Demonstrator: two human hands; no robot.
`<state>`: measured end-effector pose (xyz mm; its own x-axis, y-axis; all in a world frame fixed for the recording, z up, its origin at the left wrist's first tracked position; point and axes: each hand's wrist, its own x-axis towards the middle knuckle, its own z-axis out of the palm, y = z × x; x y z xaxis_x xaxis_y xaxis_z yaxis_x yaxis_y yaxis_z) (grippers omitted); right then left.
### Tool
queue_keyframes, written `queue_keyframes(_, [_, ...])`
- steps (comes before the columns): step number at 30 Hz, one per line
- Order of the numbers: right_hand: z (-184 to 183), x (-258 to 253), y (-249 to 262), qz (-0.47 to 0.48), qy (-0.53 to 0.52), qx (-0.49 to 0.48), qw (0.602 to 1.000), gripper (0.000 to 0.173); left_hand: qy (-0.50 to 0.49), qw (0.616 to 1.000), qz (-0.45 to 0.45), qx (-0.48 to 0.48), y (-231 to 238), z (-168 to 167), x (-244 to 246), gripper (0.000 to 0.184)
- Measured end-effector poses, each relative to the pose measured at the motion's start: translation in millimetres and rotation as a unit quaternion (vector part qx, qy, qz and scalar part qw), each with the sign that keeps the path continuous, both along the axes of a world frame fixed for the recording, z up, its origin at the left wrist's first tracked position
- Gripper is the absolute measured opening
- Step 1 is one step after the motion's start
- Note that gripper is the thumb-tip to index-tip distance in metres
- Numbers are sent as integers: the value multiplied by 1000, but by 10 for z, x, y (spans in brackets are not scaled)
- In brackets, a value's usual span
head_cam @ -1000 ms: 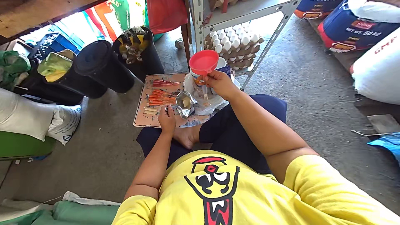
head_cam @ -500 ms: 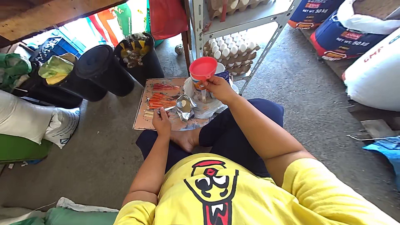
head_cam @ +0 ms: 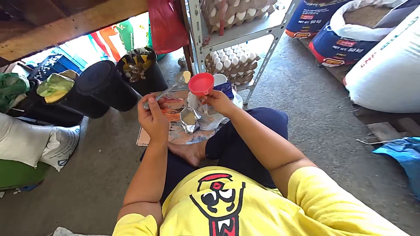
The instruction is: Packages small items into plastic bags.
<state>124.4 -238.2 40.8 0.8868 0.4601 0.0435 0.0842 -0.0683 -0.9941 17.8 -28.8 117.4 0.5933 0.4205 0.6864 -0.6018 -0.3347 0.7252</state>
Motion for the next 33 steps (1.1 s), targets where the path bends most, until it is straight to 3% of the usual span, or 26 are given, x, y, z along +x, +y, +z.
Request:
queue_keyframes(7, [31, 7, -10, 2, 0, 4, 1000, 25, -76, 977, -28, 196, -48, -176, 31, 24])
queue_keyframes(13, [45, 24, -57, -9, 7, 4, 1000, 23, -90, 969, 34, 227, 51, -358, -73, 24])
queue_keyframes(17, [48, 57, -77, -17, 21, 0, 1000, 24, 83, 943, 110, 304, 125, -666, -166, 33])
queue_keyframes(25, [187, 84, -111, -27, 14, -7, 1000, 23, 391, 836, 17, 385, 133, -1248, -114, 33])
queue_keyframes(28, [262, 123, -137, -38, -2, -8, 999, 23, 463, 807, 19, 366, 114, -1303, -145, 59])
queue_keyframes(30, [300, 160, -167, -40, -28, -15, 999, 24, 408, 833, 58, 368, 71, -1383, -280, 74])
queue_keyframes(33, [347, 267, -211, -43, -51, -8, 998, 23, 185, 879, 55, 437, 57, -1713, -462, 49])
